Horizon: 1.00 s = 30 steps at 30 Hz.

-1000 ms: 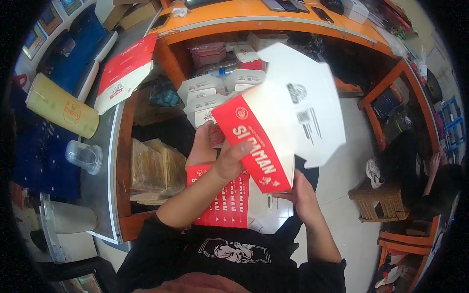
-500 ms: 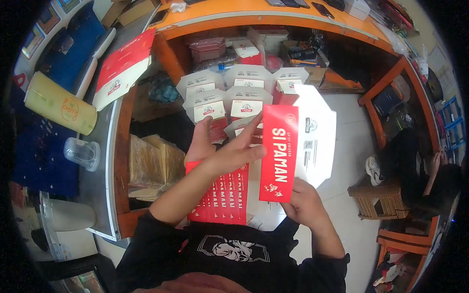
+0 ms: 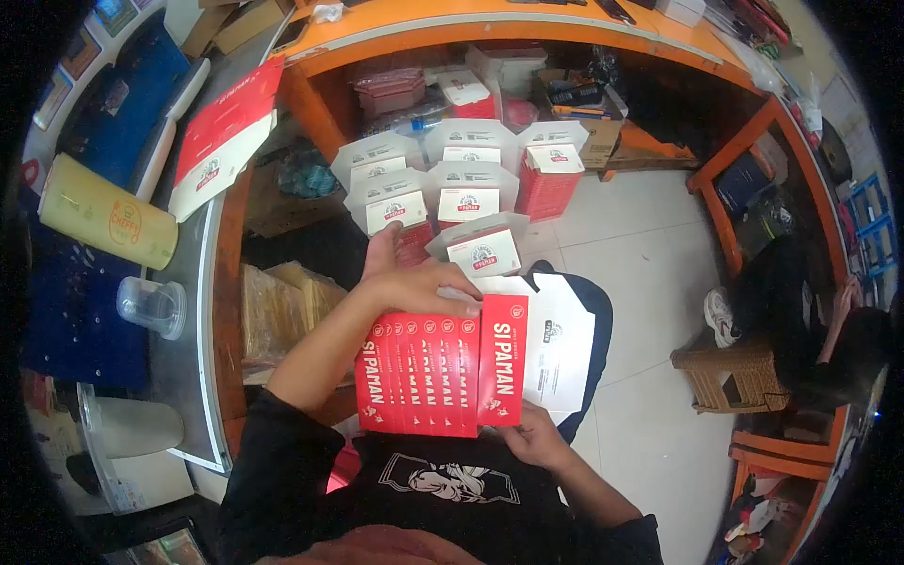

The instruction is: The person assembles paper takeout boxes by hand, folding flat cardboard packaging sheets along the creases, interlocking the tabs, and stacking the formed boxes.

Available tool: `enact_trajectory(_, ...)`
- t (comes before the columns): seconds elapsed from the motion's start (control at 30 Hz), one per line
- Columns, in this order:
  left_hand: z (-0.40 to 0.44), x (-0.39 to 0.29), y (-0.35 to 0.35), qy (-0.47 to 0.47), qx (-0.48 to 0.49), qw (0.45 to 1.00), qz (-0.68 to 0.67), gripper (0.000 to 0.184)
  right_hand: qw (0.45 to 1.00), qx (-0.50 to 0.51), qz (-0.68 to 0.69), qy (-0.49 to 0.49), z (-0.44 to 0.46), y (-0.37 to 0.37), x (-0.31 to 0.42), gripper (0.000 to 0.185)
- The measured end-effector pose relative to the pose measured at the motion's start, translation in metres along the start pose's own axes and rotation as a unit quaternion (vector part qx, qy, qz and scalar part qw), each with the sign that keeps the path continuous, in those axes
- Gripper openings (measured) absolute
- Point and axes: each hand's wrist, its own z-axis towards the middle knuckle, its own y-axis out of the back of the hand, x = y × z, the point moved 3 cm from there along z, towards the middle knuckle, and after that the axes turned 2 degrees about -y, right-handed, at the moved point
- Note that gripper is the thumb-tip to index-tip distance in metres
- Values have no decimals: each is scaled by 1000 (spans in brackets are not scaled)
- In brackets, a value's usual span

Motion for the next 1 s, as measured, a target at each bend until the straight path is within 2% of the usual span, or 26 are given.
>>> enact_trajectory(0.07,-2,-5,-4,-24,-33,996,73,61,1000,-9,25,0,-3,-7,-3,24)
enact_trajectory(0.13,-4,-12,-8,-23,-57,989,132,57,999,33,39,-11,-4,-10,-4,24)
enact_trajectory(0.23,6,1,-8,-56,-14,998,20,58,995,66,78,-11,-4,-10,0,25)
enact_trajectory(0.33,8,11,-12,-1,74,980,-187,57,989,101,110,-5,-2,-8,2,27)
enact_trajectory(0.47,9,11,-15,-26,108,972,-209,54,978,162,127,-26,-5,-6,-13,35)
enact_trajectory(0.57,12,13,-22,-50,123,963,-232,53,956,213,188,-80,-1,3,-21,52)
enact_trajectory(0.6,12,13,-21,-45,128,961,-239,53,909,204,326,-160,-1,5,-17,68)
enact_trajectory(0.7,12,15,-21,-44,134,960,-241,53,873,91,430,-210,9,13,-43,76)
enact_trajectory(0.73,13,14,-21,-47,134,961,-238,53,912,18,370,-176,28,20,-24,73)
enact_trajectory(0.77,13,15,-21,-45,133,961,-238,53,929,-36,346,-124,38,28,-37,69)
enact_trajectory(0.8,13,15,-21,-44,133,961,-238,53,961,-122,237,-70,52,33,-37,67)
enact_trajectory(0.83,14,14,-21,-44,133,961,-237,54,957,-171,219,-88,76,42,-17,79)
enact_trajectory(0.9,14,12,-21,-31,134,961,-242,55,971,-174,166,-4,99,44,-1,69)
enact_trajectory(1.0,14,17,-22,-24,127,964,-234,57,997,-61,37,-33,116,49,-9,49)
